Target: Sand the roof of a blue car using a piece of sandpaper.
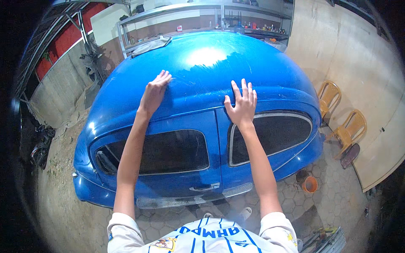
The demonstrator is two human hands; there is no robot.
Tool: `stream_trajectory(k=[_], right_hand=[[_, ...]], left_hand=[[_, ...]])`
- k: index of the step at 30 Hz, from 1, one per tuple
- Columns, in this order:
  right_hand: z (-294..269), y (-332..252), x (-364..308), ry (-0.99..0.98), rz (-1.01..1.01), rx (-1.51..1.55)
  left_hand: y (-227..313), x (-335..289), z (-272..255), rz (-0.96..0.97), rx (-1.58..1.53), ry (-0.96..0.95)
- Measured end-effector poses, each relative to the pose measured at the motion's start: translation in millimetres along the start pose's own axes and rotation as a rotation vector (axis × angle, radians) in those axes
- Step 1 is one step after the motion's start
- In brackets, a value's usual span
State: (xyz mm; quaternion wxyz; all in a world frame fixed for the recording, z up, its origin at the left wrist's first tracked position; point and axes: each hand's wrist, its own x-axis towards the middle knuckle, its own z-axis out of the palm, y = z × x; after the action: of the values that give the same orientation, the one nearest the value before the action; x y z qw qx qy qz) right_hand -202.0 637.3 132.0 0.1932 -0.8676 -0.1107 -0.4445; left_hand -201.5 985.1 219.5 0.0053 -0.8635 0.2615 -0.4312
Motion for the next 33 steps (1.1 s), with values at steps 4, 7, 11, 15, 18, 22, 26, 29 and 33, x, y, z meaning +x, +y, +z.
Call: stream_trajectory(k=[4,7,11,15,18,22,26,29,33], right_hand=[[0.8,-3.0,-0.2,0.022,-0.012,0.018],[1.9,-4.6,1.6,0.036,-0.015,0.01],[1.8,-7.3,2.6,0.046,-0.008,0.024],[5.0,-4.1,0.3,0.051,-0.006,0.0],[4.8,-1.0,-1.3,0.06,0.002,-0.013],[7.5,-5.8,-1.5,0.058,-0.001,-0.015],[4.7,-7.3,1.5,0.055,0.004,0.027],[6.0,0.4,-1.2,0.075,0.01,0.004],[4.7,-4.2,-0.4,0.057,-0.005,0.008]], left_hand=[[-45.3,0.1,-26.1,-0.276,-0.123,0.305],[-72.2,-6.9,-39.5,-0.574,-0.056,0.2],[-62.6,-31.1,-16.2,-0.416,-0.026,-0.045],[-15.6,-32.5,-12.9,-0.39,-0.22,-0.049],[47.5,-34.9,-13.7,-0.353,-0.246,-0.081],[20.1,-21.5,-16.2,-0.458,-0.182,-0.108],[35.1,-15.3,-5.9,-0.427,-0.089,-0.044],[68.8,-40.1,6.8,-0.392,-0.253,0.022],[65.8,-53.9,-9.5,-0.355,-0.378,0.102]])
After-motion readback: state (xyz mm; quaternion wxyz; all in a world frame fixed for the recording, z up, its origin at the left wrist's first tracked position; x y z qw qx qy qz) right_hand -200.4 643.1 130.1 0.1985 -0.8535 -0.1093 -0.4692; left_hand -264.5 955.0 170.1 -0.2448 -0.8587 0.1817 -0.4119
